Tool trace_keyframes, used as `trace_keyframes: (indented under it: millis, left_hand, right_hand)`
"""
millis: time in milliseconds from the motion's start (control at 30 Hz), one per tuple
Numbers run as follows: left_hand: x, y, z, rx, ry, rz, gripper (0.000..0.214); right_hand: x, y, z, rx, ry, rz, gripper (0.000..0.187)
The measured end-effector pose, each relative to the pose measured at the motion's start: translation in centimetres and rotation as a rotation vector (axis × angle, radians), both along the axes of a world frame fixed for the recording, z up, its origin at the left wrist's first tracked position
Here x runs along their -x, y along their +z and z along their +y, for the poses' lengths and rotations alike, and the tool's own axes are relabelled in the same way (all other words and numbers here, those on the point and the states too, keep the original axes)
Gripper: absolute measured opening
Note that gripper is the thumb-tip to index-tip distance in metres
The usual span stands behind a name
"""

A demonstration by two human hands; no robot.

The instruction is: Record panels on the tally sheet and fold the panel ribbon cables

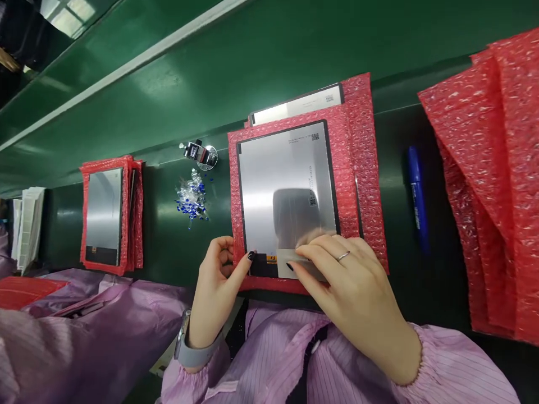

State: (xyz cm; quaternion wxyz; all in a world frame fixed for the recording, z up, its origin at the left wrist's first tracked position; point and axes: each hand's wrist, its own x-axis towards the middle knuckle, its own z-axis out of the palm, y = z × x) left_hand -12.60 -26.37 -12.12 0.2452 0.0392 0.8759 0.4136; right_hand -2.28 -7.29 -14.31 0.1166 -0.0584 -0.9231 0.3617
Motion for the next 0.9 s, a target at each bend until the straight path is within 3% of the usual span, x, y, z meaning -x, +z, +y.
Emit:
trace_keyframes:
  millis: [200, 400, 633, 767, 900]
  left_hand:
    - [-0.5, 0.6, 0.1, 0.127, -0.086, -0.011, 0.013]
    - [-0.6, 0.7, -0.3, 0.064, -0.074, -0.091, 0.013]
    - [-0.6, 0.6, -0.6, -0.232, 0.087, -0.286, 0.014]
    - [-0.7, 1.0, -0.8, -0.505, 0.161, -0.478, 0.015]
    - [-0.3, 0.6, 0.0, -0.694, 0.103, -0.655, 0.037]
  right_hand:
    - [2.4, 1.2, -1.1, 0.010, 0.036, -0.094, 0.005]
    - [4.1, 1.9, -1.0, 0.002, 0.083, -0.168, 0.010]
    - [4.1, 1.9, -0.7, 0.083, 0.086, -0.190, 0.012]
    - [3.8, 2.4, -0.1, 0.212, 0.109, -0.179, 0.010]
    - [3.1, 2.8, 0.6, 0.273, 0.185, -0.161, 0.009]
